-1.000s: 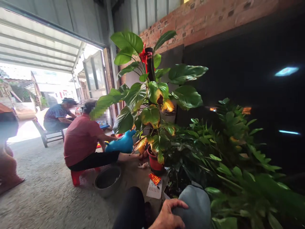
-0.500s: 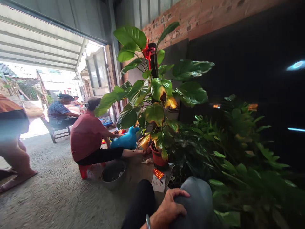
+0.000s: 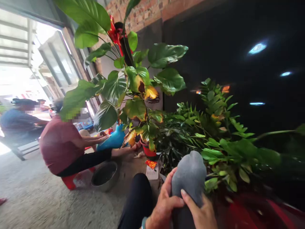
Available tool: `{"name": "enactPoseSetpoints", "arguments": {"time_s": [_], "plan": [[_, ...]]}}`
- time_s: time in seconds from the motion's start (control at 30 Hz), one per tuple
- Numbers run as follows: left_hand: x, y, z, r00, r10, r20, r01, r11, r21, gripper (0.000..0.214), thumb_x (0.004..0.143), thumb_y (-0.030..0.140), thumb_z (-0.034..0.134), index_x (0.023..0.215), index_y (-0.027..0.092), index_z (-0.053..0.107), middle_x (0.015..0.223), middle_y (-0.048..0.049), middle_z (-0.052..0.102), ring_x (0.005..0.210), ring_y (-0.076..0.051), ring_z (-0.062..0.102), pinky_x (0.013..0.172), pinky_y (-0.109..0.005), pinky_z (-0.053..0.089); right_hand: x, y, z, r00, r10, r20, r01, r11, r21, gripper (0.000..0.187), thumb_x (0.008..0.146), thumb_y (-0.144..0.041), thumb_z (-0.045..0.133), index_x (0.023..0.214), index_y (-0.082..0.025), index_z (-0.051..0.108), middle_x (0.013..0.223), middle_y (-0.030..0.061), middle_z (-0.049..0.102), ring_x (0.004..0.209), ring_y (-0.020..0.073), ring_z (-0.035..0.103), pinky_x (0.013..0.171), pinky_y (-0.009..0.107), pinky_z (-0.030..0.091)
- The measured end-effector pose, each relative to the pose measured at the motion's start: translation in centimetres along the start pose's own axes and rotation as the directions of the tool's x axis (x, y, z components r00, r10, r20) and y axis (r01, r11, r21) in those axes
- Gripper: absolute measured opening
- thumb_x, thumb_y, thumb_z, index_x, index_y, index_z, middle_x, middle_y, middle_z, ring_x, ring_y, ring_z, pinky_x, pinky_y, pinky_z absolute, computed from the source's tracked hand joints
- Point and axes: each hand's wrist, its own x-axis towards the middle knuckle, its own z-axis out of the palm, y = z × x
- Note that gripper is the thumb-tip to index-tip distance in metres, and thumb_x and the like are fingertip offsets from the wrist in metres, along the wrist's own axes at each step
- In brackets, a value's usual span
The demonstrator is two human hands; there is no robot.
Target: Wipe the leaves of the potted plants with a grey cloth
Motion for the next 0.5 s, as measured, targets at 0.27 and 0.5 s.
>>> {"name": "enactPoseSetpoints", "arguments": {"time_s": [0.27, 0.5], "plan": [[4.4, 3.3, -5.6, 0.899, 0.218, -0.380, -0.122, 0.958, 0.261, 0.047, 0.049, 0.019, 0.079, 0.096, 0.019, 0.077, 0.090, -0.0066, 0.070, 0.086, -0.022, 0.060, 0.067, -0.028, 0.045, 3.6, -7.7, -0.7, 0.982, -0.014, -0.189, 0.055, 0.975, 0.215, 0.050, 0.042, -0.054, 0.077, 0.078, -0.019, 0.072, 0.075, 0.0101, 0.077, 0.080, 0.0357, 0.071, 0.072, 0.042, 0.056], [8.1, 1.1, -12.0, 0.899, -0.012, -0.437, 0.041, 0.998, 0.057, 0.028, 0.051, 0.021, 0.078, 0.078, 0.016, 0.074, 0.097, -0.0083, 0.071, 0.092, -0.024, 0.063, 0.069, -0.029, 0.045, 0.9, 2.7, 0.1, 0.966, 0.254, 0.055, -0.260, 0.957, 0.133, 0.037, 0.044, -0.053, 0.084, 0.061, -0.022, 0.073, 0.075, 0.0128, 0.077, 0.097, 0.0422, 0.069, 0.082, 0.045, 0.055]]}}
